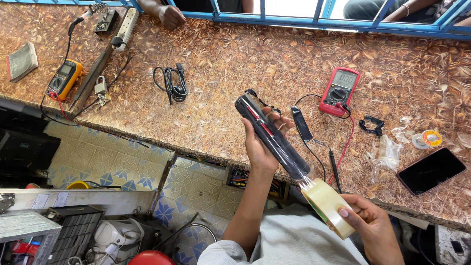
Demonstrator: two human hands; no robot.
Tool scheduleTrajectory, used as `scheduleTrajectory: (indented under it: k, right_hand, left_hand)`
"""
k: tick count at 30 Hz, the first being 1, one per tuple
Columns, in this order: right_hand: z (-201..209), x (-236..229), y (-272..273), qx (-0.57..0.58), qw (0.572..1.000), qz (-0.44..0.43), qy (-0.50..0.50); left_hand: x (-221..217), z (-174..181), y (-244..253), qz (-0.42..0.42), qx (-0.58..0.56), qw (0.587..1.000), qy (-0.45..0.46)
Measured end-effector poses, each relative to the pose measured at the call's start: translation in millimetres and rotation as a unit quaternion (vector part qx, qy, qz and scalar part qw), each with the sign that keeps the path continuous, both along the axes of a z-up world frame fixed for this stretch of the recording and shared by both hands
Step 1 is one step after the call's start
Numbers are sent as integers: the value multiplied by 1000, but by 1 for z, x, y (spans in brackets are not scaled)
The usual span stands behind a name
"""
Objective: The person wraps a black remote control with clear packing tape. They pull tape from a roll, wrap it around the remote multiple times, and smooth it down with their fingers. The person also briefly reaches for a small item on a shelf before returning to the workbench to continue wrapping.
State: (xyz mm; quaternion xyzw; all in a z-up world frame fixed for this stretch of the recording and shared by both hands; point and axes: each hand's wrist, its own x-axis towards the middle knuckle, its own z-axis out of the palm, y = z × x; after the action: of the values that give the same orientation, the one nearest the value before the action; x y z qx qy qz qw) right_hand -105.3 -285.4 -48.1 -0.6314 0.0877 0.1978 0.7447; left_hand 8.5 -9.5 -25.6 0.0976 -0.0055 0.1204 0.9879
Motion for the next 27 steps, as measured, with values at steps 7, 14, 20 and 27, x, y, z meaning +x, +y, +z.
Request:
scheduleTrajectory:
  k: [7, 14, 20, 27]
  right_hand:
    - [2, -3, 1, -25, 999, 13, 20]
    - [-12, -4, -4, -29, 998, 27, 42]
    - [-16, -6, -7, -38, 997, 56, 44]
    - [-21, -8, -3, -51, 994, 79, 57]
  left_hand:
    - [-5, 20, -4, -3, 35, 999, 38]
    - [-6, 20, -3, 23, 62, 995, 71]
    - [-7, 26, 23, -3, 144, 979, 144]
    - [-7, 17, 38, 2, 73, 984, 165]
